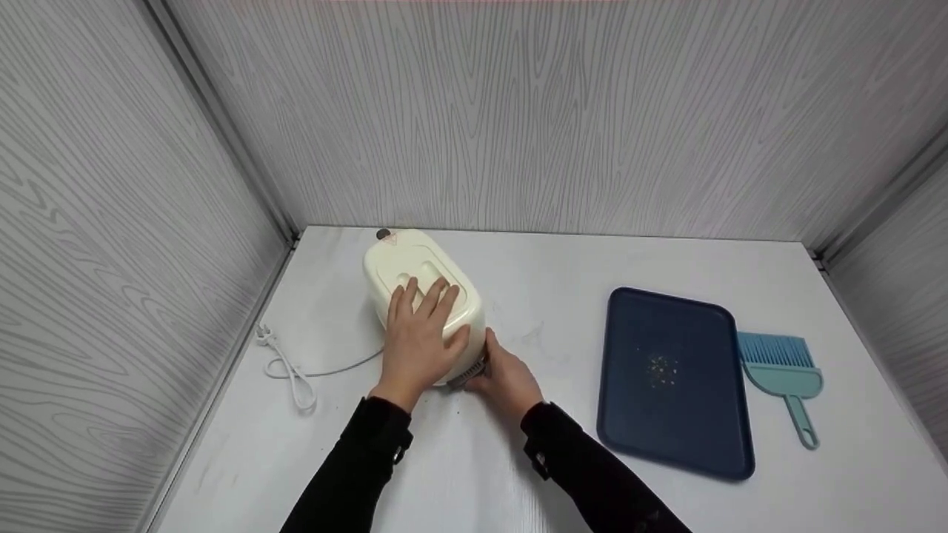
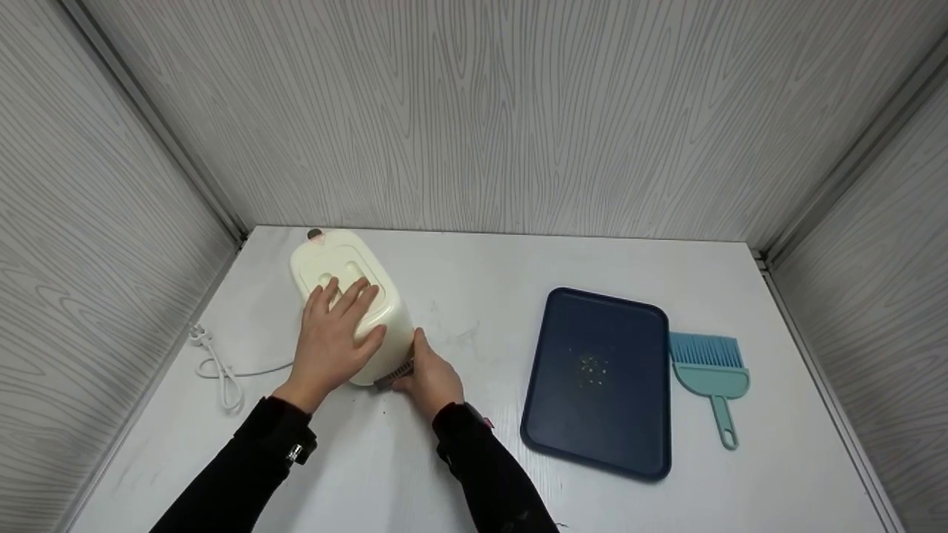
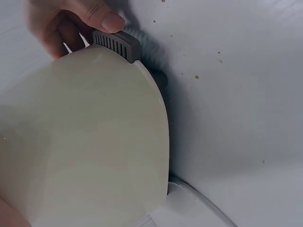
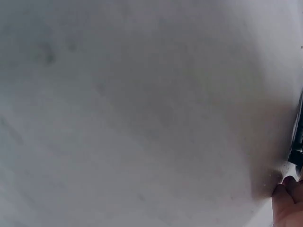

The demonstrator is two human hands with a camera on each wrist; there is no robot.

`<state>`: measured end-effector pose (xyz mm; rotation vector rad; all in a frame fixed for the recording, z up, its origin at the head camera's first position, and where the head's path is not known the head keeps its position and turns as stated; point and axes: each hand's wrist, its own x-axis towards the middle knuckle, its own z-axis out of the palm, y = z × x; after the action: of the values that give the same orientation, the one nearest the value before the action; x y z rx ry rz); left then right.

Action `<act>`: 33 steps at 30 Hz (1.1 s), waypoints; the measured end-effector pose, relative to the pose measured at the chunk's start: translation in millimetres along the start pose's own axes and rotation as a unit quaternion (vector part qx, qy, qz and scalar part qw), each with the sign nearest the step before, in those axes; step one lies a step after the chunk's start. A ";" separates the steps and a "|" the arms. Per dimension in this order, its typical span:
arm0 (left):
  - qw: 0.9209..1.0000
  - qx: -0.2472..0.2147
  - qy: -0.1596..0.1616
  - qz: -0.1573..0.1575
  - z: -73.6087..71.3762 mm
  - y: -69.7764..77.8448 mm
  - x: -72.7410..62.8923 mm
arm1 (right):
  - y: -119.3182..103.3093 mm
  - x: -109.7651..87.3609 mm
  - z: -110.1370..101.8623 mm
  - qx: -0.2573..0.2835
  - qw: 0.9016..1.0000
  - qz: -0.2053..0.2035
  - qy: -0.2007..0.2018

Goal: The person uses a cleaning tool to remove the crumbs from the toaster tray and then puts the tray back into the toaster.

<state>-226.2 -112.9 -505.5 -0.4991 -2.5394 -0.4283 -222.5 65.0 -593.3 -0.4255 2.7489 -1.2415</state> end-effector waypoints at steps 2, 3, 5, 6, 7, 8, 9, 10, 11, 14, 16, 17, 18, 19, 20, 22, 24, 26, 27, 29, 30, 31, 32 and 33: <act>1.000 0.000 0.004 0.002 0.1 0.3 0.5 | 0.2 0.5 0.9 -0.010 1.000 -0.006 0.012; 1.000 0.000 0.006 0.004 0.1 0.5 0.8 | 0.0 0.9 1.5 -0.018 1.000 -0.010 0.017; 1.000 -0.002 0.011 0.006 0.3 0.6 0.5 | -0.2 1.0 2.6 -0.035 0.999 -0.019 0.029; 1.000 -0.003 0.013 0.007 0.7 0.6 0.3 | -0.4 1.1 3.2 -0.042 0.998 -0.022 0.035; 1.000 -0.003 0.015 0.008 1.2 0.5 0.0 | -0.5 1.0 3.5 -0.050 0.998 -0.026 0.040; 1.000 -0.006 0.019 0.009 1.7 0.5 -0.5 | -0.8 0.8 3.9 -0.058 0.997 -0.027 0.043; 1.000 -0.008 0.023 0.010 2.4 0.3 -0.9 | -1.4 0.3 4.0 -0.066 0.996 -0.028 0.044; 1.000 -0.010 0.027 0.010 2.6 0.1 -1.2 | -1.8 0.0 4.1 -0.072 0.996 -0.027 0.046; 0.999 -0.012 0.033 0.012 3.2 -0.2 -1.4 | -2.2 -0.2 4.2 -0.078 0.995 -0.028 0.047; 0.999 -0.016 0.047 0.017 4.2 -1.2 -1.4 | -3.5 0.3 4.4 -0.088 0.994 -0.033 0.055; 0.998 -0.017 0.051 0.022 4.0 -1.8 -0.7 | -3.7 1.3 4.7 -0.091 0.993 -0.035 0.062; 0.998 -0.016 0.052 0.024 4.3 -2.3 -0.3 | -3.8 1.9 4.9 -0.091 0.993 -0.036 0.066; 0.998 -0.015 0.051 0.026 4.0 -2.5 -0.1 | -3.7 2.5 5.3 -0.092 0.993 -0.038 0.070; 0.998 -0.015 0.049 0.027 3.7 -2.6 0.1 | -3.3 2.8 5.8 -0.094 0.992 -0.038 0.074; 0.998 -0.013 0.047 0.027 3.4 -2.5 0.2 | -3.0 3.1 6.3 -0.098 0.991 -0.039 0.077; 0.999 -0.011 0.044 0.028 3.1 -2.6 0.2 | -2.3 3.4 7.3 -0.106 0.990 -0.043 0.087; 0.999 -0.009 0.043 0.028 3.4 -2.5 0.4 | -1.3 3.8 7.6 -0.115 0.987 -0.049 0.099; 0.999 -0.009 0.043 0.029 4.1 -2.5 0.5 | -0.4 3.4 7.7 -0.123 0.985 -0.054 0.107; 0.999 -0.010 0.043 0.031 4.5 -2.6 0.6 | 0.0 3.3 7.6 -0.124 0.985 -0.056 0.110; 0.999 -0.010 0.043 0.031 5.1 -3.1 0.7 | 0.5 3.0 7.2 -0.122 0.985 -0.058 0.112; 0.999 -0.009 0.043 0.031 5.3 -3.4 0.6 | 0.4 2.9 7.1 -0.119 0.985 -0.060 0.109; 0.999 -0.009 0.042 0.030 5.2 -3.6 0.6 | 0.5 3.0 7.0 -0.116 0.986 -0.060 0.107; 0.999 -0.009 0.040 0.029 4.9 -3.7 0.7 | 0.4 3.2 6.8 -0.114 0.986 -0.061 0.104; 0.999 -0.008 0.039 0.028 4.8 -4.0 0.9 | 0.3 3.5 6.5 -0.110 0.987 -0.062 0.100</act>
<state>-230.7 -114.4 -509.8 -0.5476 -2.4421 -0.4385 -224.6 59.4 -597.7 -0.5234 3.0909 -1.0606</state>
